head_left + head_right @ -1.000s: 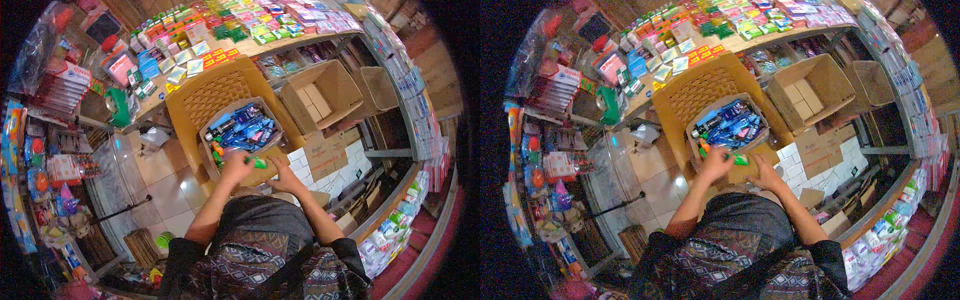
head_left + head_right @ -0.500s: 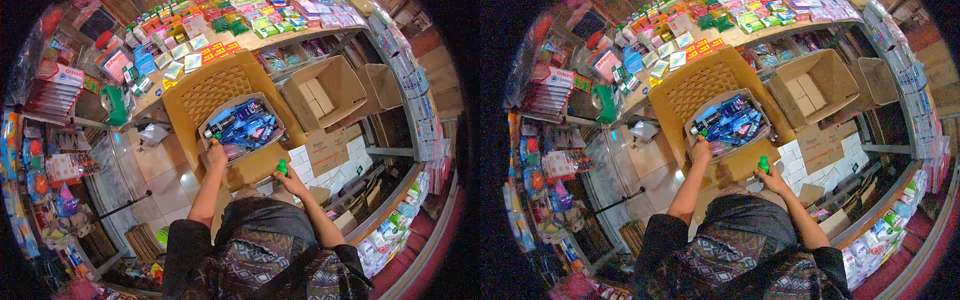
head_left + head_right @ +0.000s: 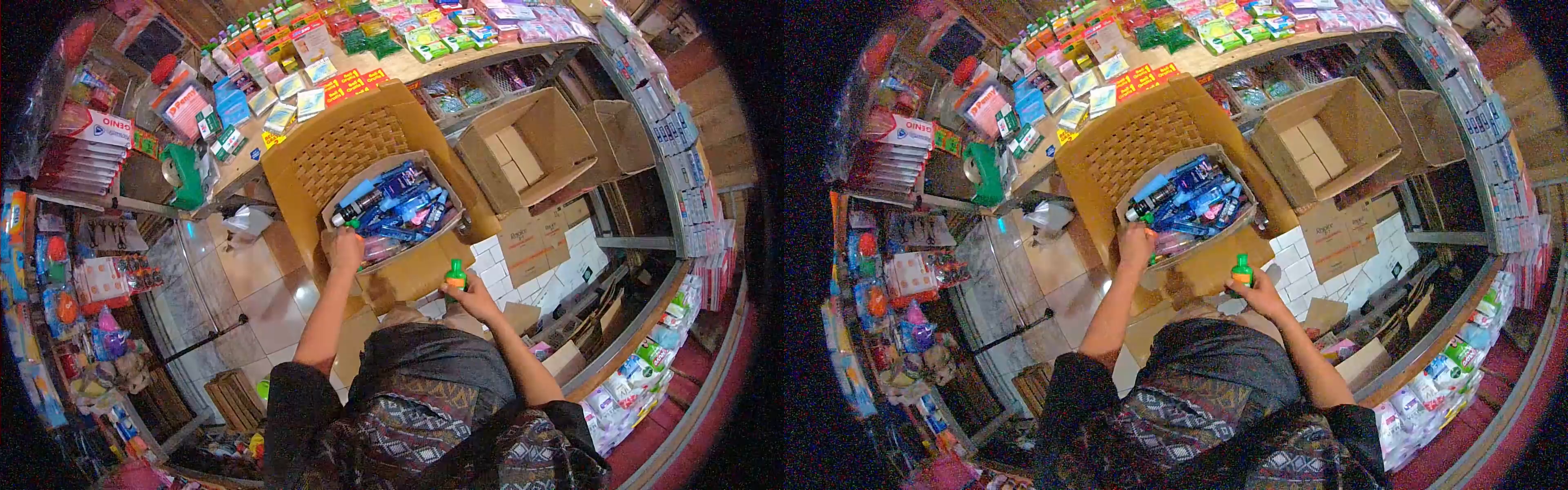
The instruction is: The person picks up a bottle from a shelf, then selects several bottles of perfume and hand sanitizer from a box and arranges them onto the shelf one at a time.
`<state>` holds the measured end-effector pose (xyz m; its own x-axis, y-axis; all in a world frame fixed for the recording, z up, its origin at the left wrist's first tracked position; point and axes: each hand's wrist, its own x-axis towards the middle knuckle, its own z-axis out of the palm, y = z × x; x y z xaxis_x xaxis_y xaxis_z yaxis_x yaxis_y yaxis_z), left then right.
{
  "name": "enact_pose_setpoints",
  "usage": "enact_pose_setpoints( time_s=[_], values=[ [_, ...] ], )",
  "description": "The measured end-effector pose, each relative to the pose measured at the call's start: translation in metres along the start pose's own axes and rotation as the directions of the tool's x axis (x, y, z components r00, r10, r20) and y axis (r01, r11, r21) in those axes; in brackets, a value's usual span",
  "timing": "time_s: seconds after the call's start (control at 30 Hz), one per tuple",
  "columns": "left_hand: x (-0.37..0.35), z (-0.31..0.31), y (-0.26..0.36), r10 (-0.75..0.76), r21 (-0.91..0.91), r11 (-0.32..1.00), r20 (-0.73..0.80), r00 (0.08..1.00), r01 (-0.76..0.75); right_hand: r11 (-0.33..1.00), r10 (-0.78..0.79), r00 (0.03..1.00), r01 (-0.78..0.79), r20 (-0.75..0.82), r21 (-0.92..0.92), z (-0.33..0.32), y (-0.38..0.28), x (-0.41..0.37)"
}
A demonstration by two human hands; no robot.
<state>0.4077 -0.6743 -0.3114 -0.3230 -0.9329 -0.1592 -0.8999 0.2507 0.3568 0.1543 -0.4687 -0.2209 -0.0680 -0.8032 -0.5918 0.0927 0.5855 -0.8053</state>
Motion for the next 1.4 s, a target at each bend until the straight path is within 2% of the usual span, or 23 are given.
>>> enact_pose_setpoints(
  time_s=[0.03,0.1,0.2,0.23,0.27,0.33,0.4,0.5,0.6,0.7,0.77,0.8,0.9,1.0,1.07,1.13,1.27,1.4],
  values=[
    [-0.004,-0.017,0.006,-0.022,-0.066,0.998,0.02,1.0,0.023,0.999,-0.005,1.0,0.005,0.019,-0.036,0.0,-0.01,0.002],
    [-0.012,-0.03,0.008,0.062,-0.157,0.986,0.005,0.998,-0.06,0.994,-0.011,0.998,0.017,0.061,-0.109,0.001,-0.024,0.008],
    [-0.025,-0.039,0.014,0.196,-0.339,0.925,0.043,0.98,-0.17,0.974,-0.171,0.985,0.171,0.011,-0.148,0.011,-0.016,0.031],
    [-0.029,-0.042,0.021,0.245,-0.405,0.892,0.061,0.968,-0.2,0.895,-0.344,0.938,0.341,0.041,-0.288,0.013,-0.022,0.034],
    [-0.04,-0.079,0.054,0.183,-0.471,0.877,0.16,0.97,-0.088,0.766,-0.502,0.86,0.492,0.095,-0.414,0.015,-0.03,0.036],
    [-0.045,-0.063,0.06,0.246,-0.57,0.816,0.193,0.95,-0.096,0.65,-0.576,0.787,0.606,0.223,-0.459,0.021,-0.046,0.037],
    [-0.048,-0.057,0.07,0.3,-0.65,0.755,0.228,0.926,-0.084,0.755,-0.455,0.825,0.557,0.336,-0.346,0.024,-0.056,0.034],
    [-0.049,-0.072,0.089,0.271,-0.665,0.747,0.33,0.904,0.018,0.879,-0.178,0.889,0.337,0.423,-0.338,0.023,-0.063,0.03],
    [-0.039,-0.043,0.074,0.145,-0.727,0.627,0.461,0.875,0.28,0.942,-0.137,0.915,0.238,0.379,-0.235,0.022,-0.048,0.029],
    [-0.02,-0.016,0.046,-0.145,-0.413,0.878,0.251,0.957,0.241,0.961,-0.156,0.947,0.21,0.28,-0.178,0.02,-0.03,0.026],
    [-0.01,-0.016,0.037,-0.276,-0.078,0.947,0.292,0.916,0.31,0.99,-0.069,0.957,0.101,0.281,-0.099,0.016,-0.026,0.022],
    [-0.005,-0.018,0.036,-0.342,0.094,0.94,0.294,0.892,0.329,0.997,-0.026,0.959,0.045,0.283,-0.061,0.015,-0.025,0.02],
    [0.013,0.019,0.018,-0.448,0.158,0.894,0.291,0.846,0.419,0.992,-0.046,0.97,0.072,0.24,-0.099,0.015,-0.013,0.019],
    [0.022,0.045,0.007,-0.457,0.28,0.879,0.271,0.847,0.385,0.997,-0.025,0.969,0.041,0.244,-0.061,0.014,-0.014,0.014],
    [0.027,0.042,0.016,-0.49,0.361,0.858,0.362,0.793,0.366,0.999,0.012,0.969,-0.002,0.247,-0.041,0.014,-0.017,0.011],
    [0.027,0.051,0.015,-0.498,0.415,0.844,0.369,0.785,0.34,1.0,0.021,0.969,-0.015,0.246,-0.024,0.013,-0.018,0.009],
    [0.027,0.116,-0.018,-0.449,0.474,0.823,0.206,0.869,0.313,1.0,-0.004,0.974,0.003,0.228,0.004,0.012,-0.018,0.007],
    [0.027,0.119,-0.023,-0.368,0.468,0.843,0.137,0.92,0.267,1.0,-0.031,0.975,0.031,0.218,0.0,0.011,-0.01,0.008]
  ],
)
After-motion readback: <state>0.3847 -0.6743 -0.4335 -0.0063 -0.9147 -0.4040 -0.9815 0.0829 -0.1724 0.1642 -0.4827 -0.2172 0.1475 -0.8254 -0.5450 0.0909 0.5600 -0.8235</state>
